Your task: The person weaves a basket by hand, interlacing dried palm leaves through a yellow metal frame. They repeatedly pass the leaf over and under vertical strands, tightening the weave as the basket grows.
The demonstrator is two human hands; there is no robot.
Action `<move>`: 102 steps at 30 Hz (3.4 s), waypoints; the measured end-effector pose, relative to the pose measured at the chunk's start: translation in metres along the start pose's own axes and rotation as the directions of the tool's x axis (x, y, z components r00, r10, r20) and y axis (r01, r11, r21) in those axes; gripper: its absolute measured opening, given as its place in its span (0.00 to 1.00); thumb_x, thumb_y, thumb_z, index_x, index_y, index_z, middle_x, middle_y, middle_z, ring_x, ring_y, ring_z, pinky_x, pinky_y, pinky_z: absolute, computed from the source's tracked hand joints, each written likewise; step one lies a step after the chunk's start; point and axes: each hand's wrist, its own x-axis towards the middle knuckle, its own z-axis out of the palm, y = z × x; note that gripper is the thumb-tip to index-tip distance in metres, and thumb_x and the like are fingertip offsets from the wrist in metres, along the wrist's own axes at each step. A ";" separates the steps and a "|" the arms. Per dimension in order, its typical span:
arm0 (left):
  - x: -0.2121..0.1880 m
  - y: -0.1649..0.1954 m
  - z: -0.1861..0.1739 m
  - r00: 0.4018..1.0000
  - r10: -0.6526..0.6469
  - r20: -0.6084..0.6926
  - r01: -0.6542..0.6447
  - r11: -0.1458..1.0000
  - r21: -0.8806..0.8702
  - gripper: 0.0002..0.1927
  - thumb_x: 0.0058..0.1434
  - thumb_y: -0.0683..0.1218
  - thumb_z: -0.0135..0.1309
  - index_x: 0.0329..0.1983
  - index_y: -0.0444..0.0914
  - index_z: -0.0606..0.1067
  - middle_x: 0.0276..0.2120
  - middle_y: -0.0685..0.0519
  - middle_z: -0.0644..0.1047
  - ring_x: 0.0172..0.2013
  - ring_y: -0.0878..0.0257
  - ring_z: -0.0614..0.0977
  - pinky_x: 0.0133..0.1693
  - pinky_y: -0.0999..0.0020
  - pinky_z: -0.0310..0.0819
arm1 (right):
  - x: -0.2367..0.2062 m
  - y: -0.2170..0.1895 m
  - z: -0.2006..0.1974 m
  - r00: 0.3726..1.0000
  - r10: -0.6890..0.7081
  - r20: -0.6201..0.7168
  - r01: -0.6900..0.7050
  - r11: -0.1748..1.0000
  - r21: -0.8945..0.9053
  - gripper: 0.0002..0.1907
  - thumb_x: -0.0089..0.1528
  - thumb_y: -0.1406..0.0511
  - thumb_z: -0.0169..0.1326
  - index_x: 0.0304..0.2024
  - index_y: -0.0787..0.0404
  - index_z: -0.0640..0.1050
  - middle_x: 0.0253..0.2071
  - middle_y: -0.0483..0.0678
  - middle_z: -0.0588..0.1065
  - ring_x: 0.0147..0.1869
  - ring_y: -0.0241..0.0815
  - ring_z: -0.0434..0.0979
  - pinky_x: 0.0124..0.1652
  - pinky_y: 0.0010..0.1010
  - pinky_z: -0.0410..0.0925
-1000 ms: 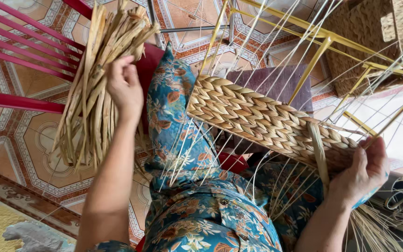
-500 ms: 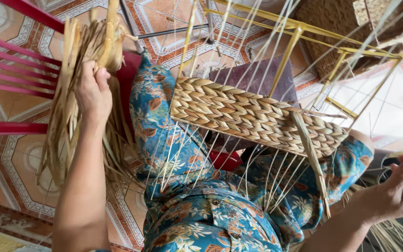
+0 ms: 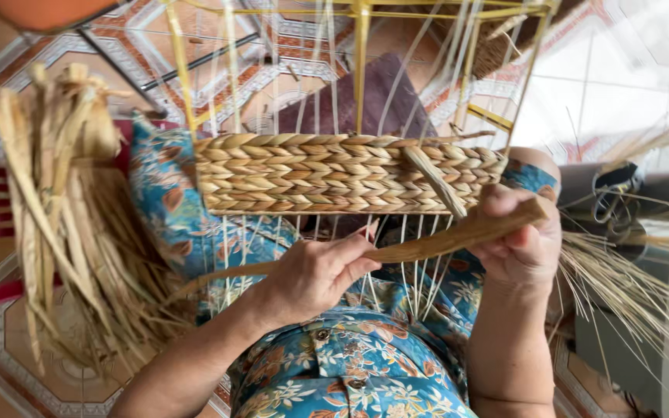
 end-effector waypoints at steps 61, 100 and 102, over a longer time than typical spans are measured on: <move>0.185 -0.078 0.034 0.977 -0.181 -0.112 0.199 0.961 0.192 0.06 0.68 0.40 0.57 0.40 0.35 0.71 0.31 0.51 0.82 0.29 0.66 0.86 0.27 0.77 0.84 | 0.094 0.002 -0.043 0.992 0.004 0.127 0.115 -0.453 -0.884 0.12 0.66 0.58 0.61 0.41 0.59 0.77 0.39 0.50 0.70 0.45 0.50 0.71 0.44 0.41 0.66; 0.186 -0.090 0.072 0.991 0.075 -0.114 -0.025 0.921 0.388 0.08 0.66 0.30 0.48 0.36 0.28 0.77 0.25 0.45 0.78 0.22 0.60 0.83 0.20 0.70 0.80 | 0.086 -0.007 -0.060 0.998 0.015 0.065 0.066 -0.402 -0.913 0.05 0.65 0.69 0.55 0.38 0.58 0.71 0.27 0.49 0.74 0.27 0.49 0.78 0.25 0.39 0.69; 0.185 -0.090 0.076 0.990 0.066 -0.127 -0.005 0.905 0.425 0.09 0.66 0.30 0.48 0.33 0.29 0.77 0.25 0.46 0.79 0.22 0.59 0.83 0.21 0.68 0.80 | 0.084 0.006 -0.067 0.995 -0.004 0.097 0.088 -0.398 -0.913 0.05 0.64 0.69 0.55 0.38 0.59 0.71 0.28 0.50 0.75 0.27 0.49 0.78 0.25 0.39 0.69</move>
